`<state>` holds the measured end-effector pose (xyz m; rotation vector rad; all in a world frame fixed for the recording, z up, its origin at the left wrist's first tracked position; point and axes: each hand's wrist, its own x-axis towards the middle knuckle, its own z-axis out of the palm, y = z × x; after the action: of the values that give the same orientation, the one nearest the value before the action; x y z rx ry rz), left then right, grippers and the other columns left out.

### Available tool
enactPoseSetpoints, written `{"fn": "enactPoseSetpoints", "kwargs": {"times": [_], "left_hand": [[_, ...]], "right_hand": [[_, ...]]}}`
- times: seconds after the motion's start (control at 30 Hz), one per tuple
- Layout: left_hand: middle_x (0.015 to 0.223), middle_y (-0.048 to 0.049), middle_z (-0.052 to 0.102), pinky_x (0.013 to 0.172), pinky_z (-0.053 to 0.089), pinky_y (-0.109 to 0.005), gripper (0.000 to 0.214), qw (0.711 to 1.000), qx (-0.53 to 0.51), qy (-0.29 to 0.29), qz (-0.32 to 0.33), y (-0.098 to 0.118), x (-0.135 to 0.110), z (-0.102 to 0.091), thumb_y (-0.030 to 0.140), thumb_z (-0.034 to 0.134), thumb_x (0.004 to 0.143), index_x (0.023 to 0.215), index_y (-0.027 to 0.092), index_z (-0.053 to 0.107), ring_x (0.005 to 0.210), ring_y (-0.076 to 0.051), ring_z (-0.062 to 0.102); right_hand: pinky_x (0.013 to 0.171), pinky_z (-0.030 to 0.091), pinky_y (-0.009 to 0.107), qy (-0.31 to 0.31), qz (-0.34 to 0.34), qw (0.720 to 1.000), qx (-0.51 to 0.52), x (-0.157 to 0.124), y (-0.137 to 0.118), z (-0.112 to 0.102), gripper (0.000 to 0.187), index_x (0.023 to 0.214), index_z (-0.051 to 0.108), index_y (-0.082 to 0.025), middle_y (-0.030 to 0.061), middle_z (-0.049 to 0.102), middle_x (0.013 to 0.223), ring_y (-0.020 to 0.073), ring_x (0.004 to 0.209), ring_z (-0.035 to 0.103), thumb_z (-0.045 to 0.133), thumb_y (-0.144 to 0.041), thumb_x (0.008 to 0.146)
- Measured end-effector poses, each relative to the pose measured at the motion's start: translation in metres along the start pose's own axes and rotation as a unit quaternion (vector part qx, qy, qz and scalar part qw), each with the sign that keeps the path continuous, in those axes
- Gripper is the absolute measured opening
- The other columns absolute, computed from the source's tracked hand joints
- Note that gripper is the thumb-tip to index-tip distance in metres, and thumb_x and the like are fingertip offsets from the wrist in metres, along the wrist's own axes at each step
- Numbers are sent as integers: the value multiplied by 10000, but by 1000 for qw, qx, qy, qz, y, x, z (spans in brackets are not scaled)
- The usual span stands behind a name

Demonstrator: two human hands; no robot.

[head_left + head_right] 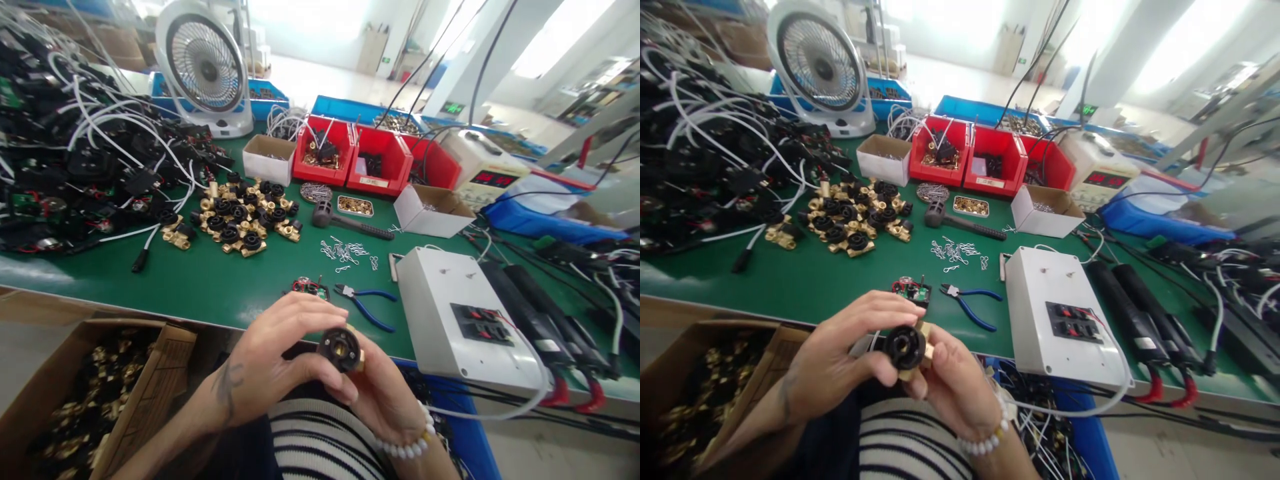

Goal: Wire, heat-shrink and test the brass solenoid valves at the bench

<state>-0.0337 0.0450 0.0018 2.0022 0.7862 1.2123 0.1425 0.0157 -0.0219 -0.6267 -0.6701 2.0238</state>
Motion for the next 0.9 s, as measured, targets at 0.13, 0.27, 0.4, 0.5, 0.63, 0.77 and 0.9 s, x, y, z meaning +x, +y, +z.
{"fn": "enactPoseSetpoints", "kwargs": {"times": [0.13, 0.27, 0.4, 0.5, 0.63, 0.77, 0.9], "left_hand": [[1099, -64, 729, 964, 491, -301, 266, 984, 158, 58, -50, -5, 3, -1, 351, 481, 987, 956, 190, 691, 1053, -181, 648], [1265, -180, 638, 868, 537, -460, 538, 912, 374, 34, -166, -22, 7, 9, 541, 376, 969, 1235, 152, 635, 1086, -323, 621], [1373, -235, 549, 847, 539, -471, 619, 874, 443, -58, -190, -41, 13, 32, 546, 541, 897, 1359, 134, 548, 1066, -360, 614], [1311, -213, 595, 884, 516, -478, 571, 887, 419, -46, -189, -50, 17, 39, 511, 603, 864, 1270, 110, 603, 1047, -356, 603], [1165, -123, 669, 966, 471, -446, 444, 943, 227, 26, -241, -51, 20, 24, 460, 593, 856, 1170, 149, 634, 1036, -294, 611], [1132, -66, 693, 930, 493, -394, 395, 912, -199, 124, -336, -39, 19, 4, 449, 489, 885, 1141, 180, 623, 1065, -254, 619], [1160, -73, 708, 895, 510, -347, 374, 811, -432, 199, -341, -20, 19, 1, 377, 570, 818, 1110, 161, 659, 1082, -250, 622]], "right_hand": [[652, 482, 251, 60, -72, 992, -83, -4, -5, 0, 374, 1034, 680, -247, 27, 645, 924, 122, 670, 530, 807, -462, 756], [749, 515, 291, 96, -106, 986, -88, -9, -9, 4, 326, 1049, 690, -301, 32, 668, 1145, 136, 754, 570, 814, -403, 765], [803, 514, 268, 93, -130, 981, -107, -11, -9, 7, 316, 1070, 709, -316, 13, 674, 1160, 125, 793, 578, 816, -344, 773], [779, 522, 264, 87, -141, 978, -129, -13, -7, 7, 314, 1092, 712, -298, 30, 686, 1115, 130, 785, 586, 797, -344, 793], [727, 538, 255, 77, -122, 984, -106, -17, -7, 7, 295, 1101, 703, -288, 36, 697, 1106, 123, 750, 625, 776, -304, 816], [759, 542, 248, 69, -61, 993, -81, -19, -5, 11, 378, 1150, 676, -227, 46, 716, 973, 122, 751, 655, 800, -296, 799], [750, 559, 256, 52, -33, 995, -79, -17, 0, 10, 436, 1181, 640, -230, 35, 710, 949, 129, 769, 686, 817, -283, 787]]}}
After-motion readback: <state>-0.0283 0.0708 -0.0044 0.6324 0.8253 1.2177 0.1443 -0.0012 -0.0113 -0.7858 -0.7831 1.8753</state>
